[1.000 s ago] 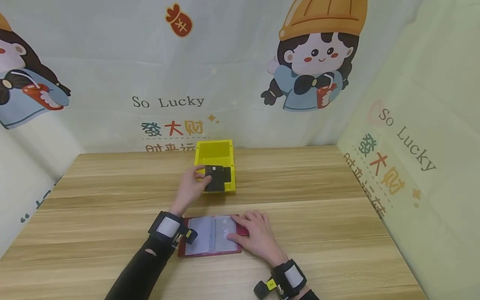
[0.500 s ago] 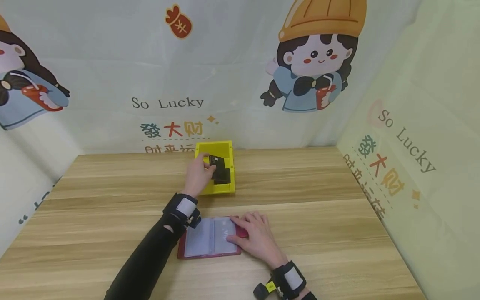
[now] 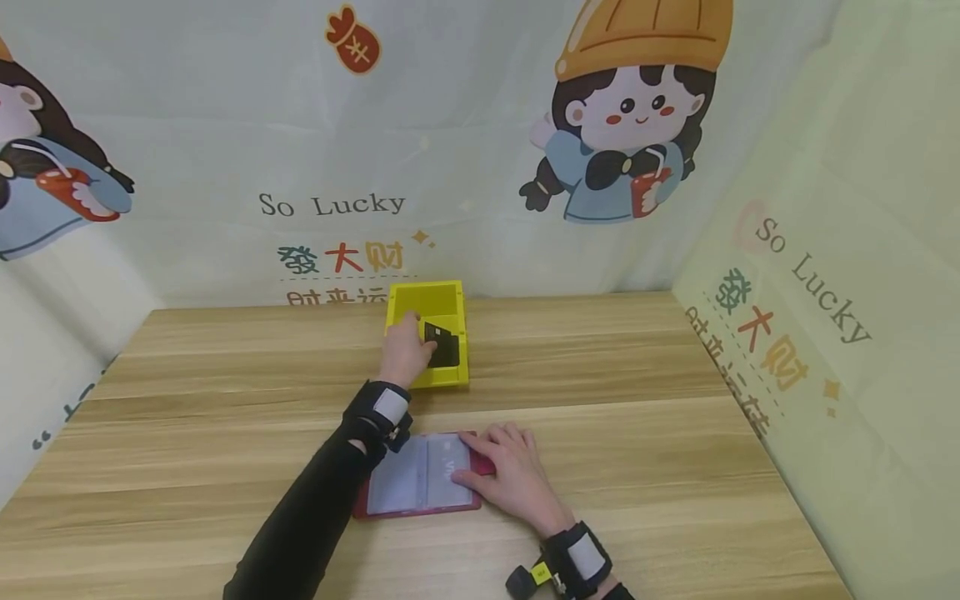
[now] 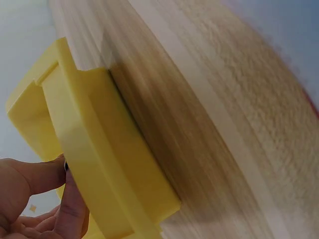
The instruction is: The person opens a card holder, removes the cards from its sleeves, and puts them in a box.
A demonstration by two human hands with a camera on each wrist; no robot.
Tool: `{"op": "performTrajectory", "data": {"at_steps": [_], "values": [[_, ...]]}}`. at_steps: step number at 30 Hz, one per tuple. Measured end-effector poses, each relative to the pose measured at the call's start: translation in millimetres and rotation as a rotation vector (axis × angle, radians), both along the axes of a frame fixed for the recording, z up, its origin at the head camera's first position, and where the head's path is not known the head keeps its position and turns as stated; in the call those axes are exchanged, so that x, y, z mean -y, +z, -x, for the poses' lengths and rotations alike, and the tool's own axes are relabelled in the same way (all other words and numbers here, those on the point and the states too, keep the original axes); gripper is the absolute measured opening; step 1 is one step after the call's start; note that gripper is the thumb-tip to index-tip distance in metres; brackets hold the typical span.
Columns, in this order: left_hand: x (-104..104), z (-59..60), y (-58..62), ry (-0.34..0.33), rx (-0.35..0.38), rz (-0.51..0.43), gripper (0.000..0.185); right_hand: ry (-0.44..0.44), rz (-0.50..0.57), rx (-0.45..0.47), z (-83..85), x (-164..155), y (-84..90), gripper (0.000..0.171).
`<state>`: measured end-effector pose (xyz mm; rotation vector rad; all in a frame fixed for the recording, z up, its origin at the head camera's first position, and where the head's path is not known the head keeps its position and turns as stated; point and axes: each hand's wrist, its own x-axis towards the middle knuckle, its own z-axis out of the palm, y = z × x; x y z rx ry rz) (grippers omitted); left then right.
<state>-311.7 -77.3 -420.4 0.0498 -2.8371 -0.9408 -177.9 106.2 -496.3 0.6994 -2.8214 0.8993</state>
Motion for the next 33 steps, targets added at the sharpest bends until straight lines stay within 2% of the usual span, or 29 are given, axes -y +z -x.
{"op": "performTrajectory", "data": {"at_steps": [8, 15, 29, 33], "values": [[-7.5, 2.3, -11.2, 0.006, -0.059, 0.132, 0.013, 0.001, 0.009, -0.002, -0.8, -0.4, 2.1, 0.052], [-12.3, -1.0, -13.0, 0.022, -0.035, 0.222, 0.01, 0.0, 0.007, -0.008, -0.2, -0.2, 0.5, 0.051], [-16.3, 2.1, -9.7, 0.054, 0.061, 0.267, 0.016, 0.002, 0.003, 0.005, 0.0, 0.9, 0.8, 0.051], [-17.7, 1.0, -10.6, 0.052, 0.05, 0.268, 0.016, 0.002, 0.014, 0.004, -0.3, 0.5, 1.1, 0.051]]}}
